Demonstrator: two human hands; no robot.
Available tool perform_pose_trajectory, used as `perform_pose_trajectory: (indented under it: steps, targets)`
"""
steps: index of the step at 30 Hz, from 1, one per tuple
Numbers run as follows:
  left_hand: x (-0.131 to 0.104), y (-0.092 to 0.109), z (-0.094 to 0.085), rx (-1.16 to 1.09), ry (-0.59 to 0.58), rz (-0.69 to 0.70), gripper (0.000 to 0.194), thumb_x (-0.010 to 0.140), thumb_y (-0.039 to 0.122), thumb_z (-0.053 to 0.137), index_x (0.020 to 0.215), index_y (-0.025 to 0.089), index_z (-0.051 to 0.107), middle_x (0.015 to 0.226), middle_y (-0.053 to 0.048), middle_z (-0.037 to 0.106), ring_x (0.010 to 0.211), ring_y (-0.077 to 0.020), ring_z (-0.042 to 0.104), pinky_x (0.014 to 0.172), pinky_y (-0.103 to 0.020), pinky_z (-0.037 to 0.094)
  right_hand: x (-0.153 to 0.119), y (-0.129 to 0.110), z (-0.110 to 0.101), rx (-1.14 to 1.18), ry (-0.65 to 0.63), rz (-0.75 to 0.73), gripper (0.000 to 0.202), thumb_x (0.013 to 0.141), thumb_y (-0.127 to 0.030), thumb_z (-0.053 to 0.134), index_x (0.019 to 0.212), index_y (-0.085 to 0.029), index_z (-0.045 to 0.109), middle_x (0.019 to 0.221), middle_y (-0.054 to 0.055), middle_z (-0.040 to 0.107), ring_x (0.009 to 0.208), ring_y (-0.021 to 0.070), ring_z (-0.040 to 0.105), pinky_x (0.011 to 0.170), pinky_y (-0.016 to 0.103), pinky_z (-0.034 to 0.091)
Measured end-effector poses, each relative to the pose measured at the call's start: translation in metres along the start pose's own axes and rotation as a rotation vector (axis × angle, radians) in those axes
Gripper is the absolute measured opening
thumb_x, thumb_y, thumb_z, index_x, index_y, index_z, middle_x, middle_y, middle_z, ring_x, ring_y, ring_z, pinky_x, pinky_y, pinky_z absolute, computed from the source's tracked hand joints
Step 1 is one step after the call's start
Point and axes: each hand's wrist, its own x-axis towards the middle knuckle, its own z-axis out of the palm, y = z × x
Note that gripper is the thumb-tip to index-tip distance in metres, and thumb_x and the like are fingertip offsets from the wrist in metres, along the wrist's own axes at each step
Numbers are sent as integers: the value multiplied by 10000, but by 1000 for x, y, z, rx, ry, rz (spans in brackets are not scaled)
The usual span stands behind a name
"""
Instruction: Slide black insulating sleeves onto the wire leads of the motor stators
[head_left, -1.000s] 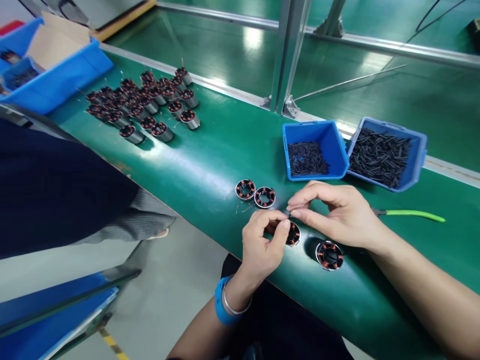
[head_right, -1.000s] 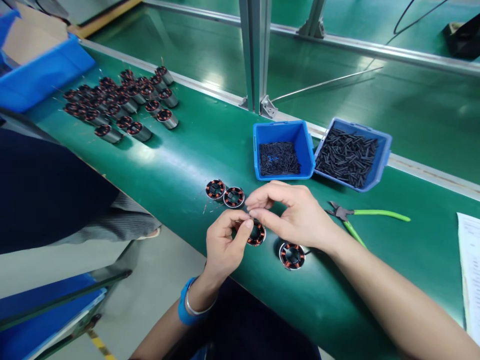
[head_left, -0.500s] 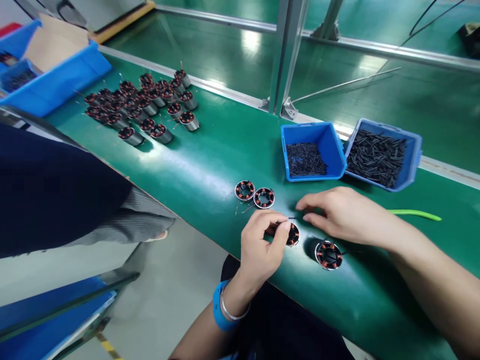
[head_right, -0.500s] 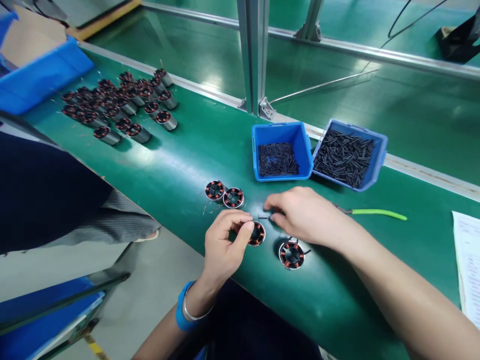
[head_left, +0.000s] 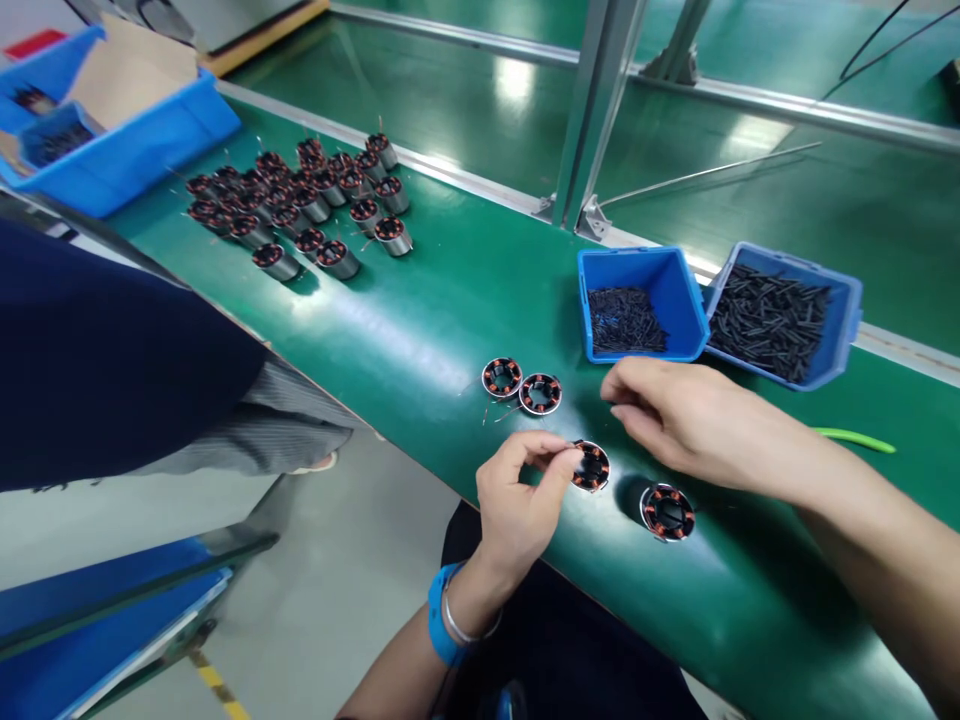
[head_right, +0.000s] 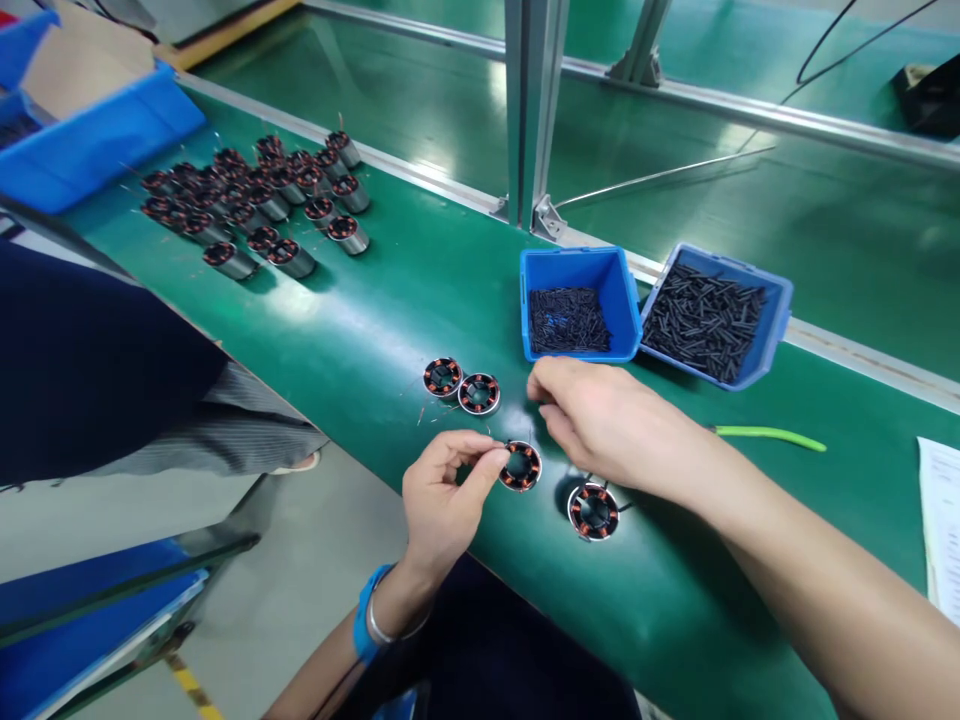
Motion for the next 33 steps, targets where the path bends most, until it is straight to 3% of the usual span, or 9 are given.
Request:
perform_pose_trajectory:
  steps: [3,6,12,15,20,26,33]
  targets:
    - [4,2,0,66,-8,143,98,846,143,730,916,204,761,828,-9,757,697,-109,689,664,-213,573,-5,-7,-5,128,173,-77,215,957,-175,498,1103,-147,653,1003,75,724,844,168,682,743,270,496]
    - [5,1,0,107,-25,243,189,874,103,676,995,212,772,863,-22,742,741,-111,691,690,-215,577,-4,-18,-4,310,176,-35,152,954,-204,540,965,-179,690,889,32,734,765,147,678,699,257,500]
    - [1,-6,1,-25,-65,95,293,859,123,677,1139,212,671,867,-7,751,770,-125,705,732,-236,591,1,-21,13,535,129,-14,122,909,-216,604,928,-182,720,849,30,714,670,121,641,613,246,492]
    - [0,-7,3,-86,-56,61,277,860,131,680,1123,213,645,855,2,748,746,-111,705,718,-218,586,-1,-17,19,538,155,-23,105,896,-202,626,931,-176,721,808,17,690,651,107,622,614,239,492]
    - [1,-6,3,-101,-51,36,258,858,135,684,1099,213,635,849,9,743,739,-98,702,714,-199,579,-4,-15,19,536,192,-94,109,902,-181,629,965,-182,719,847,29,704,784,133,651,668,244,514]
    - [1,-4,2,-93,-49,22,257,850,137,677,1093,203,631,838,5,743,725,-100,699,705,-203,583,0,-19,19,387,220,-213,192,892,-111,606,986,-210,741,797,13,734,755,146,578,665,266,504]
    - [1,-1,1,-80,-52,7,221,853,162,663,1068,193,620,805,-1,742,703,-113,702,688,-223,590,0,-19,14,399,280,-225,200,889,-113,611,1023,-188,739,817,25,735,791,154,562,688,285,507]
